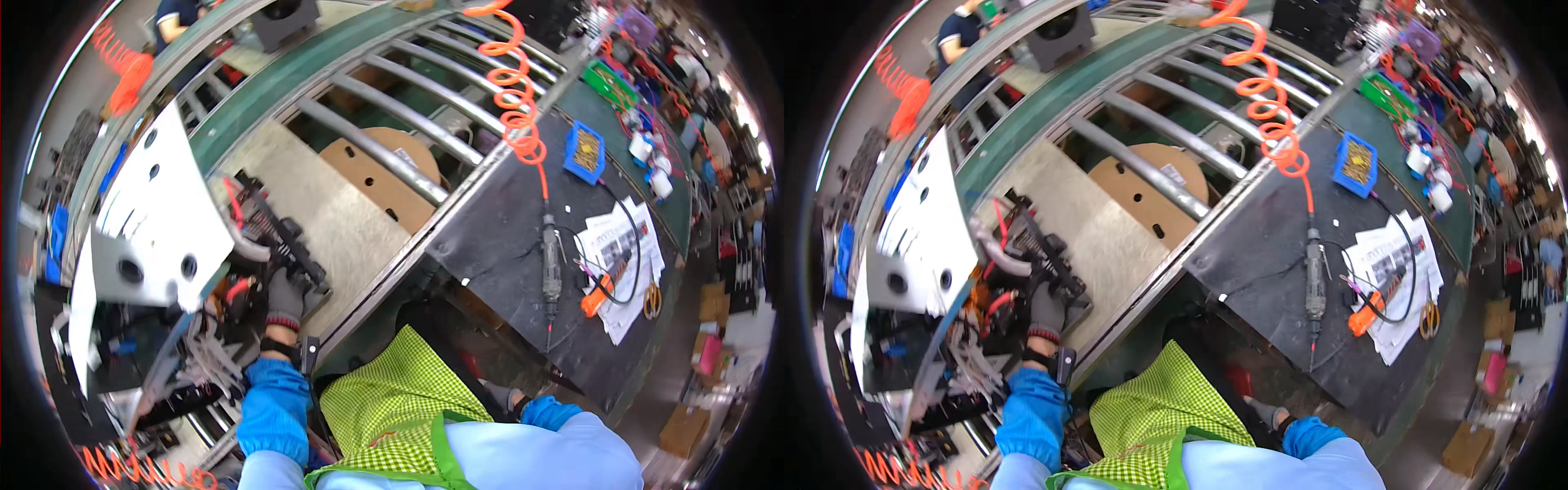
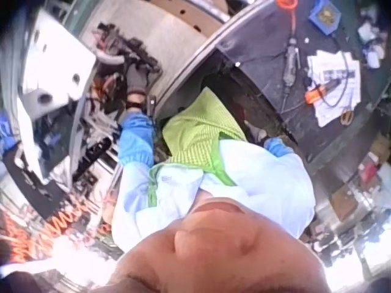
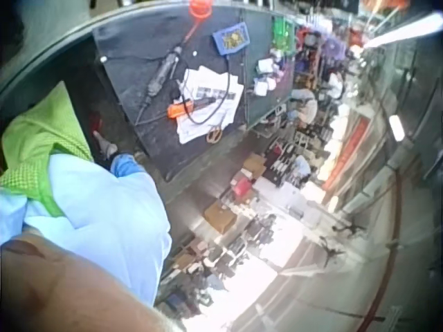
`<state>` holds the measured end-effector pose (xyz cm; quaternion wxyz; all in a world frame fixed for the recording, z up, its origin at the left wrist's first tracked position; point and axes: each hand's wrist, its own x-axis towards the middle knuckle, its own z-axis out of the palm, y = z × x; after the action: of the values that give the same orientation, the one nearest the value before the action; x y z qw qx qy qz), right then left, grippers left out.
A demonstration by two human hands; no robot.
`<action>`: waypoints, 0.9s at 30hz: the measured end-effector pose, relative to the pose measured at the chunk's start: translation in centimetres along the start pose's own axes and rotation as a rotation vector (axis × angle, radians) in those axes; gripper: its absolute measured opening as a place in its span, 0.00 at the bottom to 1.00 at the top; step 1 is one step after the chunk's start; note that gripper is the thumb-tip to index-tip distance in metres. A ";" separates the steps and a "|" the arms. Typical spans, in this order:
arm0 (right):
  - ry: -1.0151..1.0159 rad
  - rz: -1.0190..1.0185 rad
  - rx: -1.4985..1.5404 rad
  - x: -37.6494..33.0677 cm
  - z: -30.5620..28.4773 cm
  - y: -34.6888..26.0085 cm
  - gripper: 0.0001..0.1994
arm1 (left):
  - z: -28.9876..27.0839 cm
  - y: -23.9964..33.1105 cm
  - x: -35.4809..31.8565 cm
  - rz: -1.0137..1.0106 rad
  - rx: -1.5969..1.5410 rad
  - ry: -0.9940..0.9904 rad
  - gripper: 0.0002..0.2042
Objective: Assembling the internal wiring and components of an electronic inverter unit on a factory conveyor line.
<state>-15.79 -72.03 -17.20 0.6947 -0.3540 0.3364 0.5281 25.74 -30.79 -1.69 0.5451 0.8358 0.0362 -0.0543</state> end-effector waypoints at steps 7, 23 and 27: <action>0.486 -0.857 -1.213 1.8 5.3 -15.0 0.30 | -0.7 -3.1 2.1 -0.172 0.083 0.011 0.10; -0.662 -0.042 -1.903 -0.3 36.3 -19.2 0.45 | -0.4 -2.3 1.3 0.063 -0.017 -0.069 0.10; -1.501 -0.318 -1.762 3.5 39.9 -10.8 0.32 | -0.3 -1.6 0.6 -0.047 -0.029 -0.038 0.11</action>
<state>-0.85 -38.54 2.17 0.2914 -0.3506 -0.6897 0.5625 26.14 -29.93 -3.07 0.5561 0.8257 0.0459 -0.0824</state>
